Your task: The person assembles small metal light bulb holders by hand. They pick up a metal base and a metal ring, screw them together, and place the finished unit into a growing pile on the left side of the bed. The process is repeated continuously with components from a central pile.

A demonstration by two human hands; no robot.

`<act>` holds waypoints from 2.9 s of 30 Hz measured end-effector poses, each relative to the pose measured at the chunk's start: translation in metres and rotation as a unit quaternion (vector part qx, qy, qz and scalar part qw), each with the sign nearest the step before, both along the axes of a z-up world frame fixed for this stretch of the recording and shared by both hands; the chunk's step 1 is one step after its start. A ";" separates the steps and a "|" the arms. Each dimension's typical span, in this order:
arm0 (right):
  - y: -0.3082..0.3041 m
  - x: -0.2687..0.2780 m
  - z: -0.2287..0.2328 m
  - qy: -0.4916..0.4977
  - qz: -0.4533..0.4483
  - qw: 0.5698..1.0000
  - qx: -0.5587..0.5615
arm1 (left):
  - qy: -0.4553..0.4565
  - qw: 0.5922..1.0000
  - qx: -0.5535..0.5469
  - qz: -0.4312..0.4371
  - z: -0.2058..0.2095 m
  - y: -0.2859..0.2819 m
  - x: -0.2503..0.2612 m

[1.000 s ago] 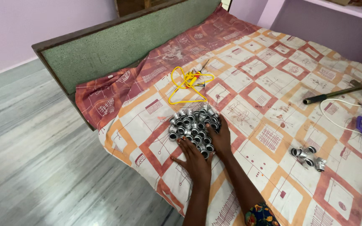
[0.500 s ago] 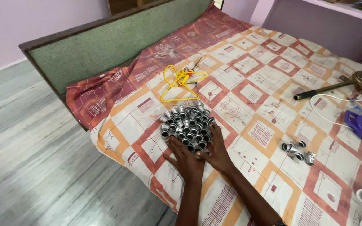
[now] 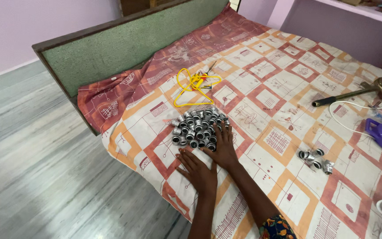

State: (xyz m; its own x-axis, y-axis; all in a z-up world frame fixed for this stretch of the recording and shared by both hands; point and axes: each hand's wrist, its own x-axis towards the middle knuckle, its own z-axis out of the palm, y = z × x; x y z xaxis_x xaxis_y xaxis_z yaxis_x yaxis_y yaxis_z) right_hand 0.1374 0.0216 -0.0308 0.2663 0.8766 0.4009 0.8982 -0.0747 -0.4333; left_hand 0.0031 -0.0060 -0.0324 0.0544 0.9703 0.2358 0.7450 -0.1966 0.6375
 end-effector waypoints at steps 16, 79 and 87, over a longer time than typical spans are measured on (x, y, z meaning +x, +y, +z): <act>0.056 -0.070 0.061 -0.226 0.264 0.936 -0.050 | 0.017 0.997 -0.069 -0.002 0.014 0.001 -0.005; -0.292 0.077 0.008 0.042 -0.203 0.961 0.185 | 0.310 0.814 0.340 -0.355 0.011 0.071 0.114; -0.282 0.084 0.006 0.092 -0.222 0.960 0.141 | 0.437 0.799 0.288 -0.295 0.010 0.108 0.138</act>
